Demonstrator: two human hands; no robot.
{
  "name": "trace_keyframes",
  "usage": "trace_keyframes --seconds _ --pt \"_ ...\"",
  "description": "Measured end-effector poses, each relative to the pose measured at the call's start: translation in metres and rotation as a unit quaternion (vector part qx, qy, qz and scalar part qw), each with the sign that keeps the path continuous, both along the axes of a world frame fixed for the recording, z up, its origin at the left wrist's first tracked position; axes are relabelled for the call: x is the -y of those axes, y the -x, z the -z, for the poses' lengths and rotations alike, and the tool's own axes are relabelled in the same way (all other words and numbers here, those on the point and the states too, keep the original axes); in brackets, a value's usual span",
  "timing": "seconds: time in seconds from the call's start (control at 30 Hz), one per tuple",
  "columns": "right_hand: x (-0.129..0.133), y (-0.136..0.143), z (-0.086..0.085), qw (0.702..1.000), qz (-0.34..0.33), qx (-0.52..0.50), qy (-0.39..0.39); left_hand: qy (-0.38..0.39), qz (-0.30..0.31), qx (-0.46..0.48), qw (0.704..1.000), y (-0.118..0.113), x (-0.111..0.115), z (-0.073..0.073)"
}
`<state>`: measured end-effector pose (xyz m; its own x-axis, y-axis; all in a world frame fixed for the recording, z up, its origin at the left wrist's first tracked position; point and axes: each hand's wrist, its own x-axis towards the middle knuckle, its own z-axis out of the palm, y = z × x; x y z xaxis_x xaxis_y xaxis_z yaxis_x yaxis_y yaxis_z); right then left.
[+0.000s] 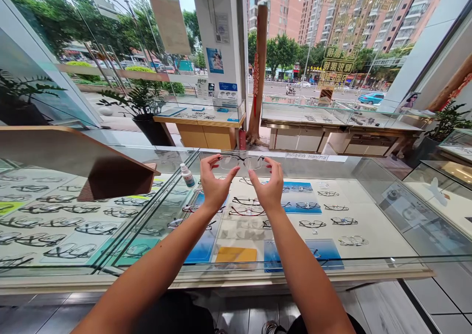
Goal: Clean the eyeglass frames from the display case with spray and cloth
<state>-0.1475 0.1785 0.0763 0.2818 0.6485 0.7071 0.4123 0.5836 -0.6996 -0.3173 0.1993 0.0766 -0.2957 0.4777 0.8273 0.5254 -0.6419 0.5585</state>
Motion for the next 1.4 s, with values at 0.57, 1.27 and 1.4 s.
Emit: trace_keyframes --seconds 0.57,1.27,1.4 --pt "-0.009 -0.007 -0.003 0.979 -0.066 -0.175 0.085 0.032 0.031 0.018 0.999 -0.002 0.002 0.003" --pt "-0.023 -0.015 0.004 0.916 -0.195 -0.318 0.145 0.050 0.083 0.031 0.995 -0.003 0.000 0.004" --pt "-0.022 -0.016 0.001 0.878 -0.243 -0.381 0.158 0.062 0.083 0.035 0.994 -0.004 0.001 0.003"
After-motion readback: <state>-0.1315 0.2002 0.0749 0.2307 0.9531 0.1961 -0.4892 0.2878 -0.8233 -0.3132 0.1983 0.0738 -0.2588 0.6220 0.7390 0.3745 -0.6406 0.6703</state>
